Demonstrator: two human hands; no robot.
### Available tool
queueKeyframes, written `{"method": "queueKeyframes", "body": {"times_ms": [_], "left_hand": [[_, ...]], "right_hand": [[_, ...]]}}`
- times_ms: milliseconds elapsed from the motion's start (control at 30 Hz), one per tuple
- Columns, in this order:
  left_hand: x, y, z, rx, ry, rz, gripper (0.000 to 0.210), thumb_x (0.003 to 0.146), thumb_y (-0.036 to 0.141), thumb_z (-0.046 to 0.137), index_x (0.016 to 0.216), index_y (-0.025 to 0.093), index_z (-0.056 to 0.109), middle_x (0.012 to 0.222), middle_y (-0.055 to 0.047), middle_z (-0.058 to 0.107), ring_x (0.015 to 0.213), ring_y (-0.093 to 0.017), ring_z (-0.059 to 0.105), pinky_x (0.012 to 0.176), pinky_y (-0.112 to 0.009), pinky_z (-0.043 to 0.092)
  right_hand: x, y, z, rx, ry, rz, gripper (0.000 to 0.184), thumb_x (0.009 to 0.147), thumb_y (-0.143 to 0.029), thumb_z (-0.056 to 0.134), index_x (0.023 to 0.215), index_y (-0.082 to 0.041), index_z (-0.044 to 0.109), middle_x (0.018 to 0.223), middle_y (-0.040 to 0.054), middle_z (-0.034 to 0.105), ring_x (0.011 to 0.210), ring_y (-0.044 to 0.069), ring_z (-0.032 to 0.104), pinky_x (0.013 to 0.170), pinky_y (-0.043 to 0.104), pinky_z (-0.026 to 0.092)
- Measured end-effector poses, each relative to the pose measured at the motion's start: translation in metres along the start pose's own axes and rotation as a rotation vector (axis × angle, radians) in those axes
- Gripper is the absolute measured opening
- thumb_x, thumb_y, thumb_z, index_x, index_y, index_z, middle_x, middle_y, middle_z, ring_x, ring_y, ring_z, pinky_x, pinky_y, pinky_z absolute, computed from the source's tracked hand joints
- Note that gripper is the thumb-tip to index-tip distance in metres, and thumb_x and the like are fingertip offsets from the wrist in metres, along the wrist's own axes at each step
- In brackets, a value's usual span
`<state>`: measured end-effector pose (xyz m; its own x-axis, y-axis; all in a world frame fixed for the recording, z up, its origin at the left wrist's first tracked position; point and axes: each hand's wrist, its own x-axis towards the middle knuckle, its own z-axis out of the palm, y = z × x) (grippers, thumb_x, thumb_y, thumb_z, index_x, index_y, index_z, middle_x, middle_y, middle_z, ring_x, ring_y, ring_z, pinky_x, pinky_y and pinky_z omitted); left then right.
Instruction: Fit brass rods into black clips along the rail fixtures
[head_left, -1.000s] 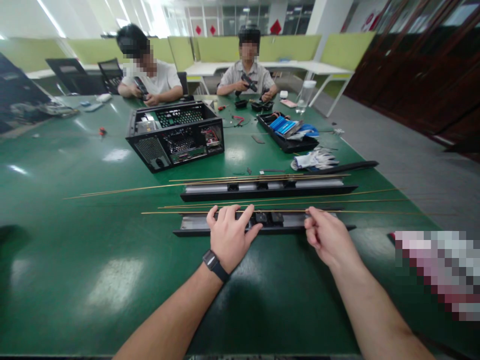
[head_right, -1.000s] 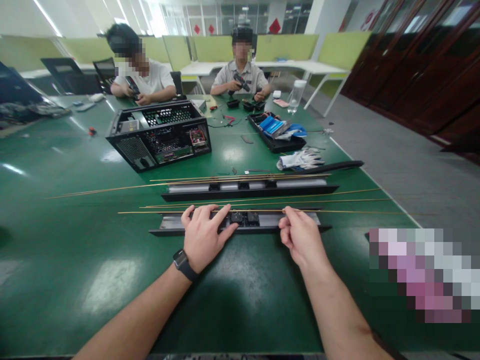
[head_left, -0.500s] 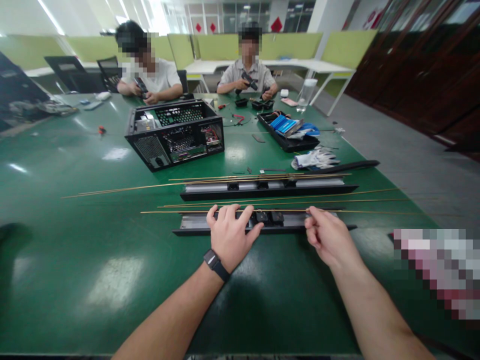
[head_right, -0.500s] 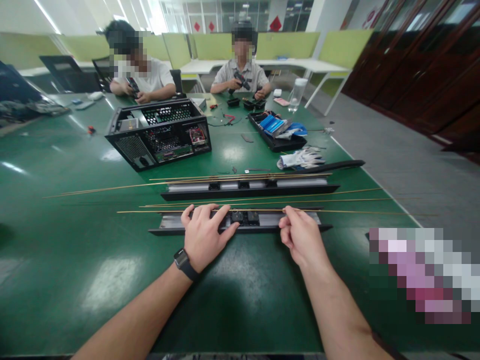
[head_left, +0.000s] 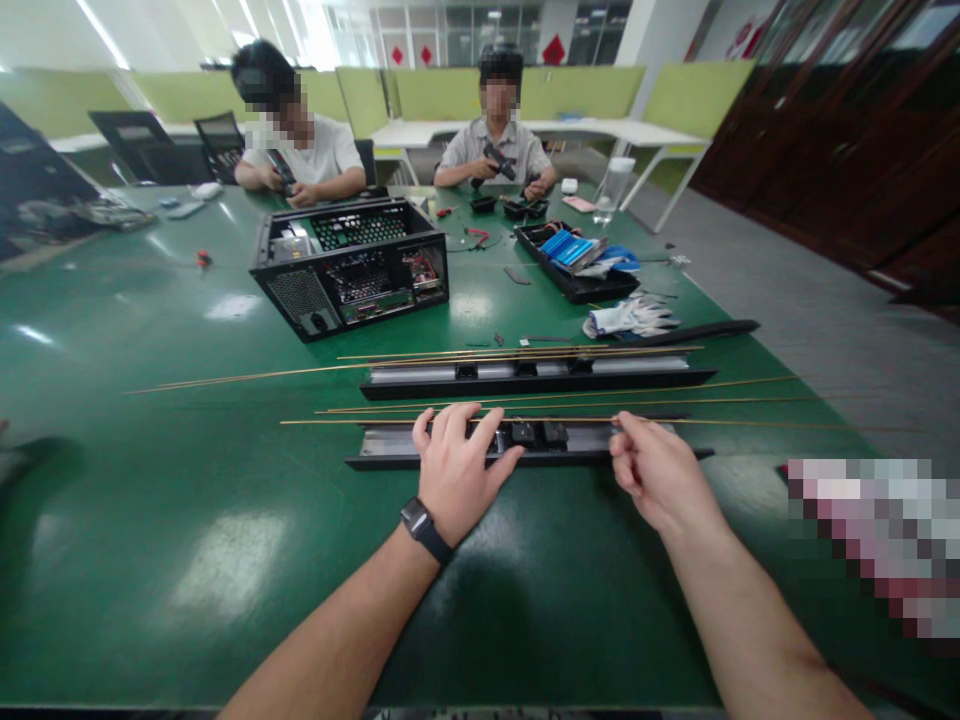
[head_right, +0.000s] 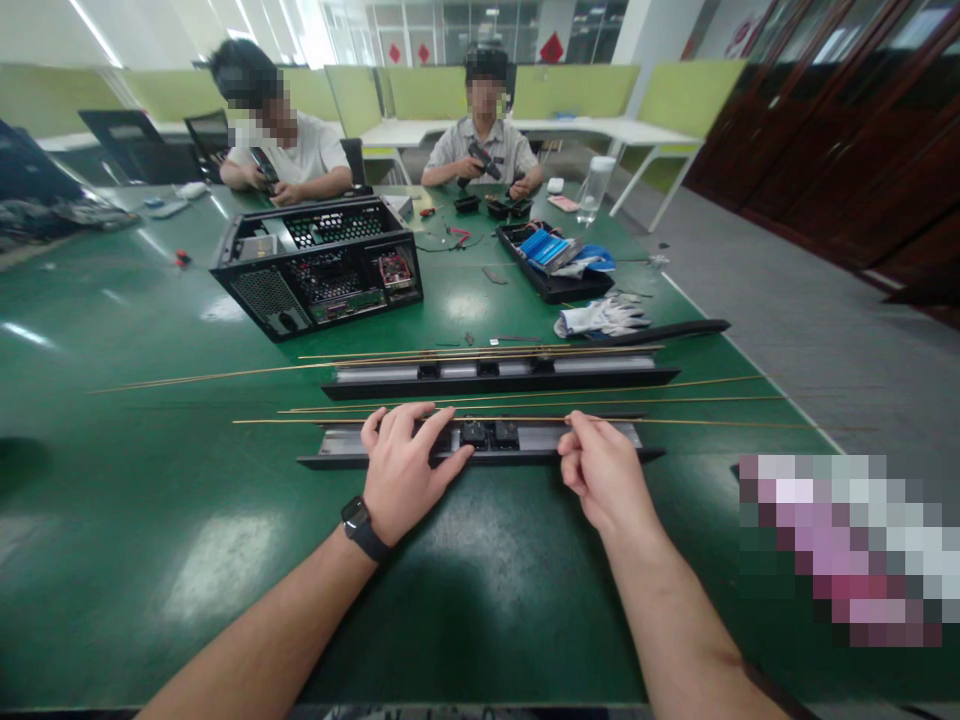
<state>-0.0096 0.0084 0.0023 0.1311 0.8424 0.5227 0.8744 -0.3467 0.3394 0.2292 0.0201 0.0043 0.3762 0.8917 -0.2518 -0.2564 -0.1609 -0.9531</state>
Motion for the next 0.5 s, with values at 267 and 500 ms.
{"method": "queueKeyframes", "body": {"times_ms": [267,500], "left_hand": [[-0.004,0.012,-0.008,0.023,-0.021,-0.065,0.035,0.087,0.049,0.066,0.117,0.032,0.066,0.124,-0.009,0.061,0.120,-0.029,0.052,0.109,-0.057,0.022],[-0.007,0.018,-0.012,0.069,-0.019,-0.095,0.036,0.085,0.047,0.068,0.117,0.031,0.067,0.127,-0.013,0.055,0.120,-0.034,0.048,0.104,-0.060,0.027]], "right_hand": [[-0.002,-0.002,0.000,-0.002,0.000,0.005,0.030,0.076,-0.041,0.077,0.084,-0.017,0.061,0.054,-0.0031,0.059,0.027,0.007,0.041,0.024,0.016,0.019],[-0.001,-0.002,0.001,-0.001,-0.003,-0.002,0.026,0.078,-0.038,0.075,0.083,-0.017,0.061,0.055,-0.0027,0.059,0.027,0.007,0.041,0.024,0.016,0.019]]}}
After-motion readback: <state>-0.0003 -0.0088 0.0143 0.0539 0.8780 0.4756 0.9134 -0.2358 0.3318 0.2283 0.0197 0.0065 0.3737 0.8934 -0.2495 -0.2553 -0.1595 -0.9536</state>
